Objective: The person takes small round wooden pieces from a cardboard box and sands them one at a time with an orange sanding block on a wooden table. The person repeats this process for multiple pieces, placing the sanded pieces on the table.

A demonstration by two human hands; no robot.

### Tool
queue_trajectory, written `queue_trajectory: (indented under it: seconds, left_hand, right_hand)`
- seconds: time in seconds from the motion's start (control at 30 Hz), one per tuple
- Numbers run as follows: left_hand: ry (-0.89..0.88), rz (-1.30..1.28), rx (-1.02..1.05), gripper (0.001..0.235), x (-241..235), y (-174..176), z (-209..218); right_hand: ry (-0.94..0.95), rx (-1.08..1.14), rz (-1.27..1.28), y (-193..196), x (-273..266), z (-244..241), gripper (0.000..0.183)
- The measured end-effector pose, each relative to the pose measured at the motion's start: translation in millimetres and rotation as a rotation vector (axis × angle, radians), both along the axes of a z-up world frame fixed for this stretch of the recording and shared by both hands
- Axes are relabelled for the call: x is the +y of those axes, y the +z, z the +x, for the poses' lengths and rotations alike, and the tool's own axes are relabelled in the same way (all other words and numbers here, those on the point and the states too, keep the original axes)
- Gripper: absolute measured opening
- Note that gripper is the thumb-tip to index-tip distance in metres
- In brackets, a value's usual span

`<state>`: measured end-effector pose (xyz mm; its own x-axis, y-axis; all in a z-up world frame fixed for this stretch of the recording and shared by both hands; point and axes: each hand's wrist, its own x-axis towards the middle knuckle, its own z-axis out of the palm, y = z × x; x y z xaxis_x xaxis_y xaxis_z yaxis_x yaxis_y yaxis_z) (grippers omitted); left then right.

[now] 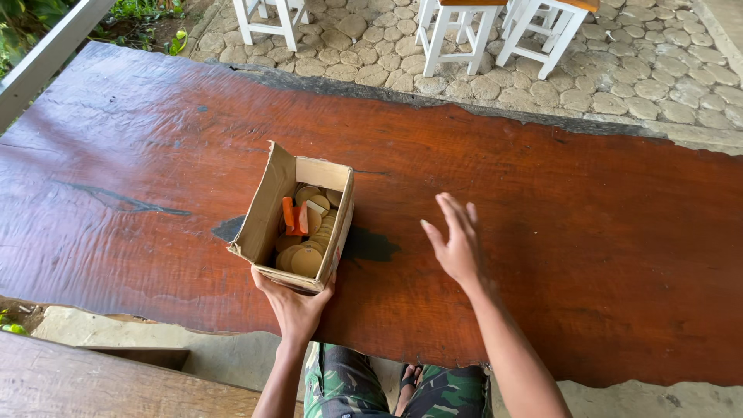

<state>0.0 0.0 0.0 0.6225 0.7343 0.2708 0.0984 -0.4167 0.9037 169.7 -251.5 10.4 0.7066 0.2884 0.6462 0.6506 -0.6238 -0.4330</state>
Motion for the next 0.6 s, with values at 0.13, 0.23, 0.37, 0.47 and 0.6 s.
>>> queue_trajectory:
  seconds: [0.13,0.23,0.37,0.47,0.6]
  left_hand:
    - [0.015,0.007,0.009,0.15,1,1,1]
    - [0.013,0.039,0.017,0.147,0,11,-2]
    - [0.0,-0.018,0.056,0.156,-1,23,-1]
    - [-0.004,-0.033,0.034,0.159,2,26,0]
    - [-0.008,-0.056,0.048,0.159,3,27,-2]
  right_hand:
    - [0.204,-0.053,0.073,47,68,-3,0.054]
    - [0.401,-0.068,0.018,85,115,-8,0.035]
    - [0.602,-0.071,-0.453,82,167,9,0.023]
    - [0.583,-0.112,-0.708,55,199,23,0.025]
    - [0.601,-0.088,-0.715,44,217,32,0.019]
